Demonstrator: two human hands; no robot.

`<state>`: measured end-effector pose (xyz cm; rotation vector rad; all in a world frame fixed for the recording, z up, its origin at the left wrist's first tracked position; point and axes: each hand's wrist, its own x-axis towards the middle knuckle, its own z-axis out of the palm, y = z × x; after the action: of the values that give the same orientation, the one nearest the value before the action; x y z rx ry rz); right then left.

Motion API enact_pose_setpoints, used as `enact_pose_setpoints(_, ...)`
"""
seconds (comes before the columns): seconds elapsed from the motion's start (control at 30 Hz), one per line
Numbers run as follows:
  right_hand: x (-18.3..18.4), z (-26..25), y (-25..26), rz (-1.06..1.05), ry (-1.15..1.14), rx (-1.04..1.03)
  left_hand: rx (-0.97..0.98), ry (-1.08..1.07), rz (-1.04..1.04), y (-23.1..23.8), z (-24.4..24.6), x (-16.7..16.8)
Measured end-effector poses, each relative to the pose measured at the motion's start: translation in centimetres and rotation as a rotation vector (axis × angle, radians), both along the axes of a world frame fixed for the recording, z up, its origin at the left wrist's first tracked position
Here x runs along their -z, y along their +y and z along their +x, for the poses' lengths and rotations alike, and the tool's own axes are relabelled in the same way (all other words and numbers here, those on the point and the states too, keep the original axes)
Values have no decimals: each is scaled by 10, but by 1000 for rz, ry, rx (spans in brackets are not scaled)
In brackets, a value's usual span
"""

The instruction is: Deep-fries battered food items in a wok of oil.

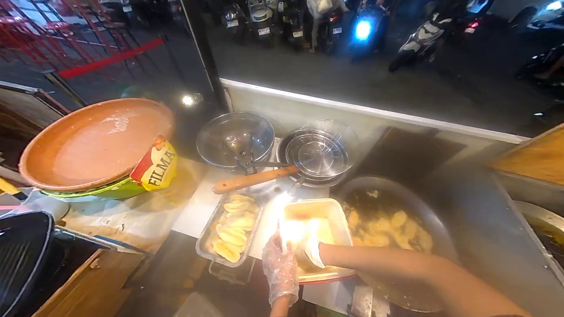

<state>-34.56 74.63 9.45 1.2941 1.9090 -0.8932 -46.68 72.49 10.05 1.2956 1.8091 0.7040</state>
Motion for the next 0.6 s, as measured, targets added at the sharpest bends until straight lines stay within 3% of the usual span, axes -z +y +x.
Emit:
enact_pose_setpoints(0.07, 1, 3, -3, 7, 9, -46, -3, -3, -10, 0, 1, -2)
enact_pose_setpoints(0.23, -42, 18, -2, 34, 44, 4, -17, -21, -3, 0, 0, 0)
enact_pose_setpoints(0.43, 0, 29, -11, 28, 128, -66, -19, -15, -5, 1, 1, -3)
enact_pose_setpoints(0.6, -35, 22, -7, -54, 74, -111, -5, 6, -21, 0, 2, -8)
